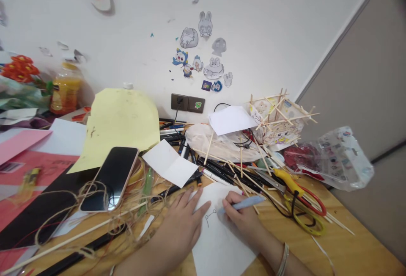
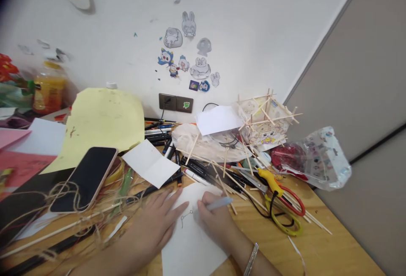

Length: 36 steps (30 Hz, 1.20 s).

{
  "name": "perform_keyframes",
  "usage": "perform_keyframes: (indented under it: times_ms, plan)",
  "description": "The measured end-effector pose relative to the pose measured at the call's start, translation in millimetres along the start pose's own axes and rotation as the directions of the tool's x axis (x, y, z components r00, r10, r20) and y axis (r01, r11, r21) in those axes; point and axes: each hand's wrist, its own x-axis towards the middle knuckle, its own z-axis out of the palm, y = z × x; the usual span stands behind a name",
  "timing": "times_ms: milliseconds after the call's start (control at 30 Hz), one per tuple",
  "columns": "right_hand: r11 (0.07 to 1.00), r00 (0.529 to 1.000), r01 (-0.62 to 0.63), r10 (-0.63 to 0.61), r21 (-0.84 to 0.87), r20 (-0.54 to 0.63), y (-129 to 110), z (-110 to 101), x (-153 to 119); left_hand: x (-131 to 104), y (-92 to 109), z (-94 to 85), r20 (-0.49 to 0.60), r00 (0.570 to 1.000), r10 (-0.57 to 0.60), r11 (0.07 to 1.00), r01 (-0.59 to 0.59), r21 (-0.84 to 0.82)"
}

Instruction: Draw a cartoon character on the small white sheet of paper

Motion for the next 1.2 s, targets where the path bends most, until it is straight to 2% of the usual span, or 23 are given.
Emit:
perform_keyframes:
  times_ms: [767,933,1200]
  plan:
    - [1.000,0.999,-0.003,0.003,-0.012,0.034,-1.3,-1.2,-0.8,-0.7,-1.2,3.3,-0.039,0.999,0.010,0.999,-0.012,-0.043]
    - [1.000,1.000,0.011,-0.010,-0.023,0.014,-0.6,-0.4,-0.5,-0.5,-0.9,3.6,-0.008,1.000,0.017,0.999,-0.017,-0.027]
    - [0.999,1.000,0.003,-0.003,0.047,0.010,-2.3,-2.3,-1.0,0.0,0.2,2.3,-0.009,1.000,0.012,1.000,-0.012,-0.027]
